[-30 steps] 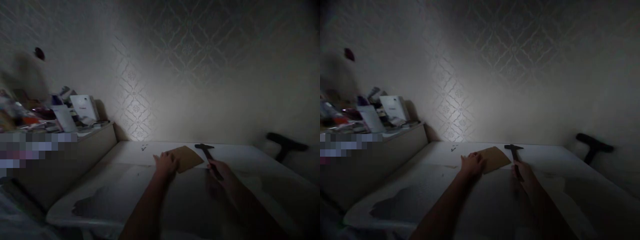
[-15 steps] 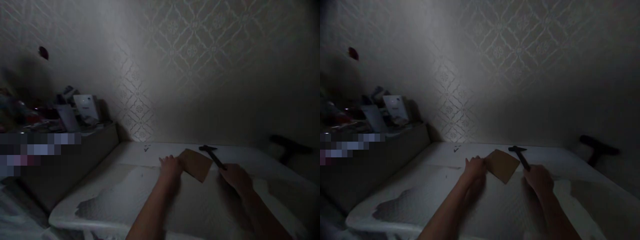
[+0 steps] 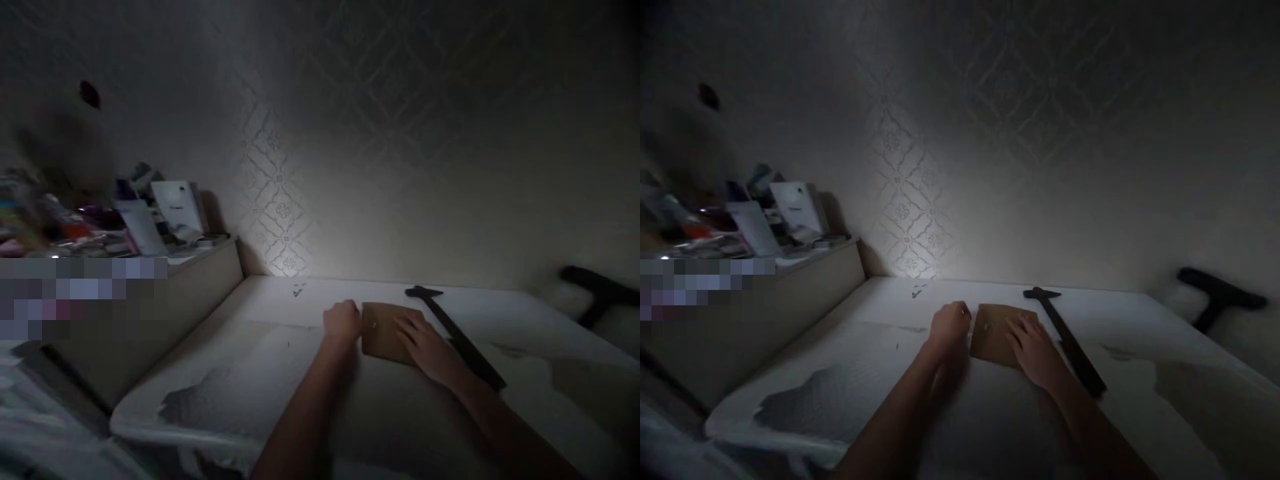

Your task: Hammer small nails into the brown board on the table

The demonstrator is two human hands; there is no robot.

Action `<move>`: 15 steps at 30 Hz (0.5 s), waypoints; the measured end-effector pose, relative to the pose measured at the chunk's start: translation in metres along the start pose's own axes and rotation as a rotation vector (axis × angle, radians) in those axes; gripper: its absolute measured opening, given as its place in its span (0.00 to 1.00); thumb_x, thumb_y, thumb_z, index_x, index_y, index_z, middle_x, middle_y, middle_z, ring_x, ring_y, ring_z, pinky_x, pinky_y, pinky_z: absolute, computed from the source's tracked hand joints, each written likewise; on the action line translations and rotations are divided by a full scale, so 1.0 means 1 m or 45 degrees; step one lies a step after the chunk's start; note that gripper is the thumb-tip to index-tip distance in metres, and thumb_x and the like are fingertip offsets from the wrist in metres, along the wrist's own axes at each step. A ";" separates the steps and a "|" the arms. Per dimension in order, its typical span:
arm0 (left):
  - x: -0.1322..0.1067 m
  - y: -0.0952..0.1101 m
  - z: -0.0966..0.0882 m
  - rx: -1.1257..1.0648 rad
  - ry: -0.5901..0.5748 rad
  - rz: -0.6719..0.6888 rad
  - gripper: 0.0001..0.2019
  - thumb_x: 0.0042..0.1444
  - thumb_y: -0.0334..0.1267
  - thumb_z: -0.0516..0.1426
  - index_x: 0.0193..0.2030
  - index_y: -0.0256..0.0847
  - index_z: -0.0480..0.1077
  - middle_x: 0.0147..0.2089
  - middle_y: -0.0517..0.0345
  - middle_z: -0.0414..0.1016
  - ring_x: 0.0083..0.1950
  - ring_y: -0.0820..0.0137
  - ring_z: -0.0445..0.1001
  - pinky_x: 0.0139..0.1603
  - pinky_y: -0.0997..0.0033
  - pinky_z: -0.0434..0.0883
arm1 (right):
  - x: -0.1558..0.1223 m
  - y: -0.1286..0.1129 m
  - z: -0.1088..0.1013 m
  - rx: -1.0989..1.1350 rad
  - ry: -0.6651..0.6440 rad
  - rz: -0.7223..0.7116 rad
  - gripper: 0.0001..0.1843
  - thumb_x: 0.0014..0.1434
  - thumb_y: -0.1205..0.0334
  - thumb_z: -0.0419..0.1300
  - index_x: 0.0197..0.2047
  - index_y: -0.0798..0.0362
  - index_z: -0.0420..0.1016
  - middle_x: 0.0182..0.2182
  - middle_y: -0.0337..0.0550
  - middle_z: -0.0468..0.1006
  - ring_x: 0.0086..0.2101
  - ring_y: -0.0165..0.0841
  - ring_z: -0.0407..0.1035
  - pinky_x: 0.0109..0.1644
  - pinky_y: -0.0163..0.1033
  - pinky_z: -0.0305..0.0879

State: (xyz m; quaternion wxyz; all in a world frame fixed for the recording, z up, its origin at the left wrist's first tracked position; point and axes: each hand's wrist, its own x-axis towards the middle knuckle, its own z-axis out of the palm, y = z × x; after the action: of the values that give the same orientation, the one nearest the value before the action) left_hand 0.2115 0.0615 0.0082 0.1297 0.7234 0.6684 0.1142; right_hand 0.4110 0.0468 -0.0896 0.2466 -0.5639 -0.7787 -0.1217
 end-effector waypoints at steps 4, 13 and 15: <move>0.022 -0.010 0.003 -0.022 0.103 -0.092 0.17 0.58 0.36 0.49 0.51 0.39 0.71 0.48 0.44 0.77 0.49 0.59 0.76 0.46 0.65 0.71 | 0.001 0.003 0.001 0.102 0.038 0.033 0.23 0.64 0.58 0.44 0.55 0.53 0.72 0.55 0.54 0.71 0.56 0.42 0.63 0.60 0.52 0.60; 0.080 -0.107 -0.036 0.141 0.312 -0.157 0.18 0.61 0.35 0.45 0.51 0.42 0.72 0.55 0.48 0.73 0.56 0.62 0.71 0.51 0.65 0.68 | -0.001 0.001 0.004 0.058 0.029 0.014 0.23 0.64 0.58 0.44 0.56 0.55 0.72 0.56 0.54 0.71 0.57 0.43 0.62 0.61 0.52 0.59; 0.091 -0.128 -0.043 0.128 0.309 -0.187 0.18 0.61 0.35 0.46 0.53 0.43 0.71 0.56 0.49 0.73 0.56 0.63 0.71 0.51 0.68 0.67 | -0.002 0.002 0.006 0.059 0.043 -0.005 0.23 0.65 0.58 0.44 0.56 0.54 0.71 0.56 0.54 0.71 0.57 0.42 0.62 0.61 0.52 0.59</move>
State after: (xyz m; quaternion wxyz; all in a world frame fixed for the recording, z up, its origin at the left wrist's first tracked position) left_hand 0.0838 0.1626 0.0046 0.0194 0.6590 0.7353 0.1574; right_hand 0.4116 0.0485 -0.0958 0.2726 -0.5545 -0.7780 -0.1137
